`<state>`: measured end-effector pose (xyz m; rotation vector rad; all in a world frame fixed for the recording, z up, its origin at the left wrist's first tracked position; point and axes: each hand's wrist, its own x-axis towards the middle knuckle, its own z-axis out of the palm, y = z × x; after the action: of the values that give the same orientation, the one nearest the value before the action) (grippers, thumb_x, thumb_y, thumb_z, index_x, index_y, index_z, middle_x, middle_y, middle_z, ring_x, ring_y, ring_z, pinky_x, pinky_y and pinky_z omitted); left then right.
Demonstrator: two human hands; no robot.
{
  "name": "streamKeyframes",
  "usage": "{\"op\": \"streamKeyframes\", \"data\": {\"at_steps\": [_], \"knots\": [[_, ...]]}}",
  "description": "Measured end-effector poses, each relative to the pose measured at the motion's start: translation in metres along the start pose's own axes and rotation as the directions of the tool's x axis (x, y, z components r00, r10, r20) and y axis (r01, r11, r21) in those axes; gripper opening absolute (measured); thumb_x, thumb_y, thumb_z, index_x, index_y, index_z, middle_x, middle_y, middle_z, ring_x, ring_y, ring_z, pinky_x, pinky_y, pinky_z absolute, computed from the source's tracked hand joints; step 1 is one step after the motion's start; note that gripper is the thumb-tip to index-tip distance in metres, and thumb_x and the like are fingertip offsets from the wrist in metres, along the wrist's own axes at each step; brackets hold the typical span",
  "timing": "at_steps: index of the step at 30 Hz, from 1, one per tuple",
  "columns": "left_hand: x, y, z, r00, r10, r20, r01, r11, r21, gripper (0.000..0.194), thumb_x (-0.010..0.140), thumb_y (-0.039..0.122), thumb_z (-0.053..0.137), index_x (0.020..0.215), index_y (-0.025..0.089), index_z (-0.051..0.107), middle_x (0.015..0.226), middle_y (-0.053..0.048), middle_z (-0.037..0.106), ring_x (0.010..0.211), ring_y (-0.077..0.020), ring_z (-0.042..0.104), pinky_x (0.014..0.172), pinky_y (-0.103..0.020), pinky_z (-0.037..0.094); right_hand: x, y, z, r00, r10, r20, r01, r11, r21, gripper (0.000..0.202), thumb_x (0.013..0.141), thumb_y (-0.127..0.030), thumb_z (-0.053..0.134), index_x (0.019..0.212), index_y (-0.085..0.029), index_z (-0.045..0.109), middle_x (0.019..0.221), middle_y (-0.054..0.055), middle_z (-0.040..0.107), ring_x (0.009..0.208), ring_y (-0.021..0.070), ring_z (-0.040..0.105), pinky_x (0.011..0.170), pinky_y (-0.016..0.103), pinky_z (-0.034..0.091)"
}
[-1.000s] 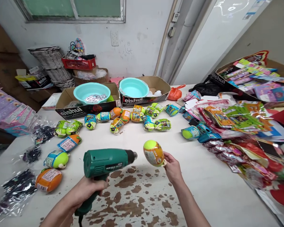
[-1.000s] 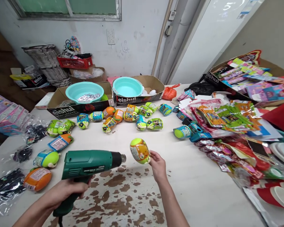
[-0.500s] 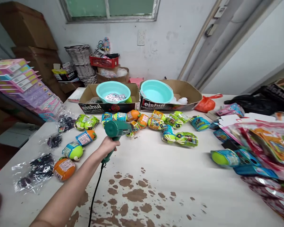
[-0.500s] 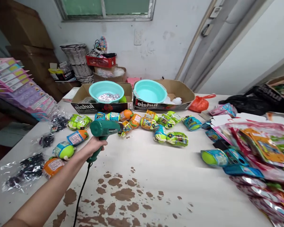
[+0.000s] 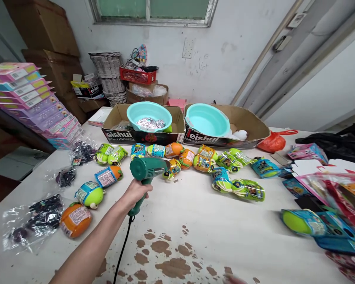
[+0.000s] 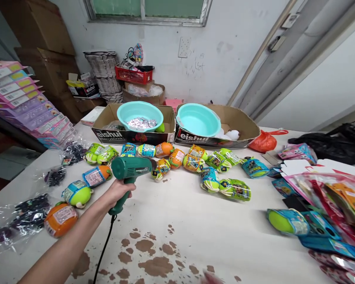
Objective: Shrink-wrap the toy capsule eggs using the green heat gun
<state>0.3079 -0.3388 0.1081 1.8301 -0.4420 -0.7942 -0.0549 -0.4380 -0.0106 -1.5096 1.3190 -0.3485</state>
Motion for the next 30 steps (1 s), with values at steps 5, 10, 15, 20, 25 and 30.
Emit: {"op": "streamKeyframes", "data": {"at_steps": [5,10,15,20,25,30], "knots": [[-0.004,0.000,-0.002,1.000,0.015,-0.019,-0.016,0.998,-0.067,0.010,0.062,0.019,0.060,0.069,0.019,0.052,0.058,0.004,0.052,0.043,-0.0119,0.053,0.044,-0.024,0.040,0.090,-0.111,0.115,0.983,-0.174,0.053,0.160,0.966,0.201,0.064,0.055,-0.050,0.072,0.110,-0.020,0.058,0.105,0.013,0.069,0.077,0.0264,0.068,0.064,0.037,0.056],[-0.012,-0.011,-0.011,1.000,0.002,-0.007,-0.002,0.998,-0.069,0.013,0.064,0.021,0.060,0.076,0.017,0.057,0.063,0.002,0.057,0.044,-0.0117,0.052,0.046,-0.025,0.041,0.158,-0.179,0.195,0.968,-0.152,-0.199,0.158,0.987,0.013,0.044,0.060,-0.039,0.068,0.096,-0.016,0.060,0.079,0.012,0.070,0.068,0.0258,0.066,0.057,0.033,0.049],[-0.035,-0.023,-0.027,1.000,-0.014,0.011,0.014,1.000,-0.020,0.005,0.066,0.022,0.060,0.066,0.018,0.058,0.060,0.002,0.055,0.052,-0.0136,0.050,0.052,-0.026,0.041,0.158,-0.157,0.163,0.918,-0.337,-0.209,0.315,0.940,-0.133,0.028,0.066,-0.028,0.055,0.092,-0.019,0.061,0.083,0.008,0.068,0.077,0.0244,0.064,0.070,0.034,0.048],[-0.073,-0.025,-0.046,0.983,-0.006,0.183,0.000,0.999,0.033,0.012,0.072,0.026,0.060,0.063,0.019,0.059,0.061,0.000,0.056,0.060,-0.0156,0.050,0.060,-0.027,0.041,0.132,-0.136,0.102,0.729,-0.684,-0.026,0.647,0.701,-0.300,0.025,0.075,-0.023,0.047,0.094,-0.022,0.064,0.092,0.006,0.065,0.081,0.0207,0.060,0.078,0.034,0.048],[-0.102,-0.016,-0.054,0.952,-0.085,0.294,0.114,0.990,-0.081,0.011,0.073,0.029,0.063,0.076,0.018,0.063,0.068,-0.001,0.060,0.063,-0.0160,0.052,0.062,-0.028,0.043,0.098,-0.132,0.054,0.751,-0.661,0.018,0.653,0.738,-0.170,0.020,0.077,-0.028,0.055,0.092,-0.025,0.068,0.090,0.006,0.066,0.083,0.0214,0.060,0.079,0.036,0.051],[-0.122,-0.003,-0.050,0.931,-0.103,0.350,0.175,0.968,-0.182,0.019,0.071,0.027,0.067,0.086,0.018,0.063,0.078,-0.001,0.062,0.058,-0.0145,0.054,0.062,-0.029,0.044,0.067,-0.117,0.018,0.897,-0.442,-0.011,0.439,0.887,0.143,0.023,0.066,-0.033,0.069,0.087,-0.023,0.071,0.088,0.005,0.071,0.081,0.0219,0.064,0.076,0.036,0.053]]}}
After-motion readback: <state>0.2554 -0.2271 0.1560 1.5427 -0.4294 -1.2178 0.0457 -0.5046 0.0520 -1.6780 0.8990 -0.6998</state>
